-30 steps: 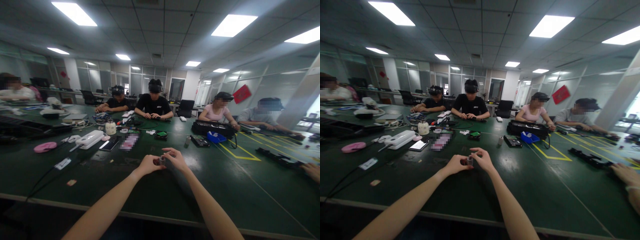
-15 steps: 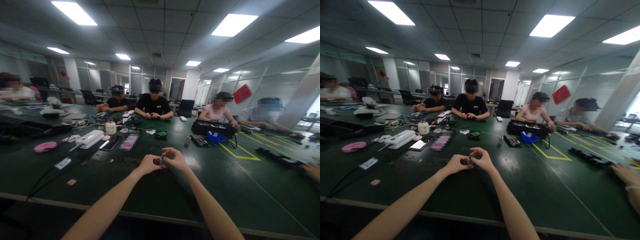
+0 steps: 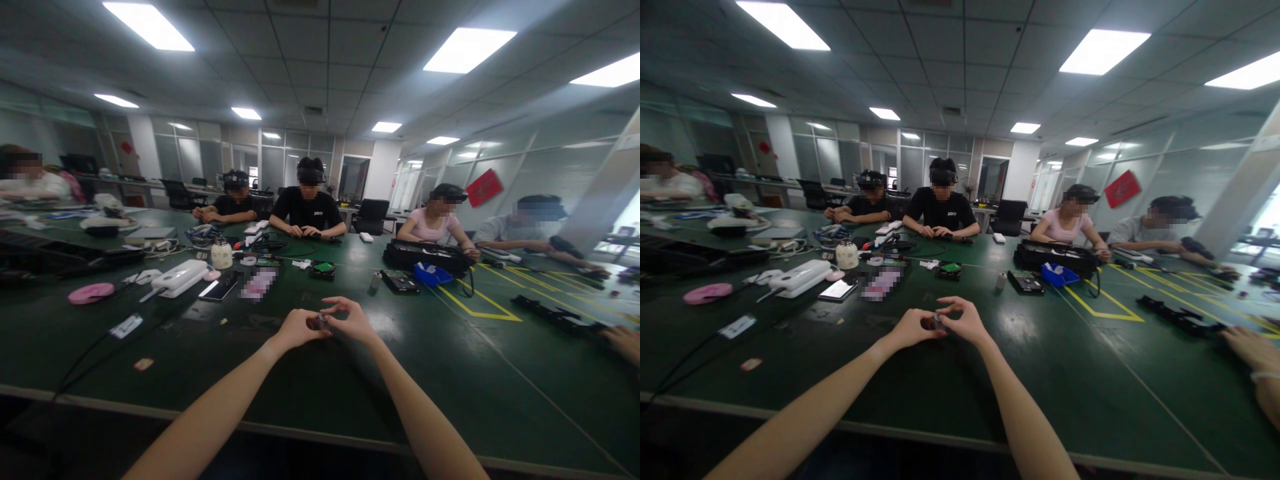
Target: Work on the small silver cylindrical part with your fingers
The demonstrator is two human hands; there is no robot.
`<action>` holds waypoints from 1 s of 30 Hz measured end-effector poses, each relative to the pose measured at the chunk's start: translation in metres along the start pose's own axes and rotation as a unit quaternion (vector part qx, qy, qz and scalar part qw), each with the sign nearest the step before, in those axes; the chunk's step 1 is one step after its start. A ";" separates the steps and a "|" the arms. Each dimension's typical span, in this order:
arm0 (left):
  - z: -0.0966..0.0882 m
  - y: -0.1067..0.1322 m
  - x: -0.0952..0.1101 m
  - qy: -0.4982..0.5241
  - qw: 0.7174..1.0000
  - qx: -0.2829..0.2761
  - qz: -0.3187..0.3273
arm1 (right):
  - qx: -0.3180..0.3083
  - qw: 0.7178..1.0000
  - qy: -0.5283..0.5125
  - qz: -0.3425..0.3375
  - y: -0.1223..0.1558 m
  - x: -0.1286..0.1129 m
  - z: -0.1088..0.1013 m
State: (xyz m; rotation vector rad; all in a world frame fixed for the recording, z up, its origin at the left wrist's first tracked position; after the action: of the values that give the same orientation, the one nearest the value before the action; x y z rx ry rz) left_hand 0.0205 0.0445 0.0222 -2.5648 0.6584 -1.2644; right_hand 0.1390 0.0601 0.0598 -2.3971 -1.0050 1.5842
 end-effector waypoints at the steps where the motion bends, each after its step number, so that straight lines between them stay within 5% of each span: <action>1: 0.000 0.000 0.000 0.001 1.000 0.001 0.002 | 0.007 1.000 0.007 -0.003 0.000 0.001 0.000; 7: -0.001 0.000 0.004 -0.005 1.000 0.007 0.007 | 0.061 0.997 0.035 -0.019 -0.001 0.002 0.000; 13: -0.002 0.001 0.005 -0.009 1.000 0.003 0.005 | 0.148 0.988 0.040 0.002 -0.003 0.016 -0.024; 22: -0.001 0.001 0.005 -0.007 1.000 -0.005 0.005 | 0.019 0.984 0.170 0.049 -0.002 0.067 -0.024; 30: -0.001 0.000 0.004 -0.013 1.000 -0.006 0.004 | 0.054 0.938 0.321 0.115 0.004 0.085 -0.033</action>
State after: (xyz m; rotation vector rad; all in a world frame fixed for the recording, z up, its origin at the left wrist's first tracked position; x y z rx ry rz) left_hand 0.0221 0.0425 0.0252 -2.5808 0.6740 -1.2261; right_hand 0.1893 0.1142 0.0068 -2.7258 -0.5080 0.7498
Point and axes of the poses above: each hand's wrist, its own y-axis away from the middle knuckle, its own z-axis out of the palm, x = y × z, the point moved 8 cm from there along -y, towards the middle knuckle, and after that the axes turned 3 degrees about z, right-handed, at the moved point
